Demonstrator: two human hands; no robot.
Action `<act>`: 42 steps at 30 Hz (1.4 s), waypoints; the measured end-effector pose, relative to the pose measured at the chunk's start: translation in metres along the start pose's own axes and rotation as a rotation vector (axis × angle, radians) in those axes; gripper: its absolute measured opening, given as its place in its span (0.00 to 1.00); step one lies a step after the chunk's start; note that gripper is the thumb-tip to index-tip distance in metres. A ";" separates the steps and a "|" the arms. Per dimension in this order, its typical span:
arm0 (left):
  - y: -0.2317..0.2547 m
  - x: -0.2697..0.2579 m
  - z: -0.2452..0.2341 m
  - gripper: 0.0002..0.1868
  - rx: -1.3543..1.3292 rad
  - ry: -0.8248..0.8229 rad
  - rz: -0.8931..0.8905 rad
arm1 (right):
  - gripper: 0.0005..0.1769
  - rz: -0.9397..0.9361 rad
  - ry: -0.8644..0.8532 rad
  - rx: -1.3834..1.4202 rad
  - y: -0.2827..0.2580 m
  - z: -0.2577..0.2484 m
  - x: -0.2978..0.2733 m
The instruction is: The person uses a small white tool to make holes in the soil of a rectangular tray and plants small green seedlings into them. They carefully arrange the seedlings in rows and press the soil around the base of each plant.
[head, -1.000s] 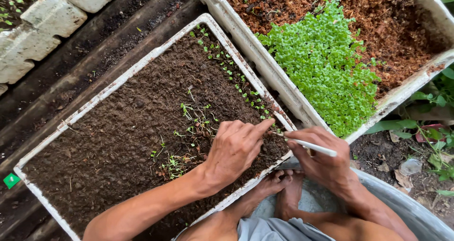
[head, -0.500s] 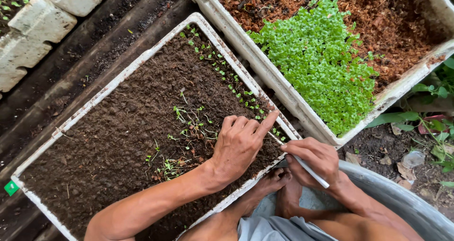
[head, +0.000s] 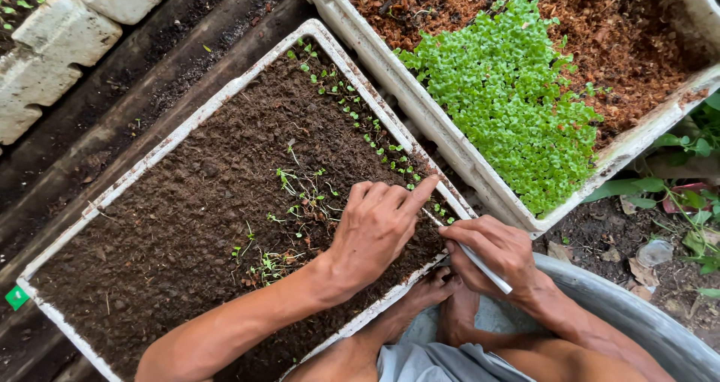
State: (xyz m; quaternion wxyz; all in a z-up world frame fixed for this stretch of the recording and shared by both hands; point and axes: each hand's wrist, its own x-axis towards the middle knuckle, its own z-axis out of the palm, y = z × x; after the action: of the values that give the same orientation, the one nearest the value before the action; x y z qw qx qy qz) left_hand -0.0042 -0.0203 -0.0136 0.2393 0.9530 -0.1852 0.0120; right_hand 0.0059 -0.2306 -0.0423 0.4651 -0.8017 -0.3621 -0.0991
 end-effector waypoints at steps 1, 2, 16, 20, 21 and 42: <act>-0.001 0.000 -0.005 0.39 0.000 -0.001 0.001 | 0.04 0.001 0.001 -0.001 -0.002 -0.001 0.002; -0.001 0.001 -0.010 0.38 -0.015 -0.003 -0.013 | 0.04 0.009 -0.012 -0.007 -0.003 -0.002 0.005; 0.007 -0.017 -0.008 0.15 0.012 -0.147 0.067 | 0.06 -0.068 -0.292 -0.167 -0.015 -0.019 0.039; 0.003 -0.028 0.022 0.21 0.105 -0.039 0.109 | 0.05 -0.107 -0.338 -0.256 -0.013 -0.017 0.035; 0.001 -0.031 0.029 0.23 0.152 0.012 0.118 | 0.06 -0.110 -0.342 -0.283 -0.013 -0.016 0.036; -0.156 -0.023 -0.087 0.14 0.268 -0.094 0.054 | 0.08 0.087 -0.266 -0.119 -0.021 -0.042 0.022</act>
State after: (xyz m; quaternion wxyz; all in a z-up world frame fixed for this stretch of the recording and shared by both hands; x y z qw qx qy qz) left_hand 0.0367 0.1556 -0.0094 0.1006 0.9706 -0.2188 -0.0017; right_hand 0.0153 -0.2480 0.0057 0.3684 -0.8489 -0.3790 0.0066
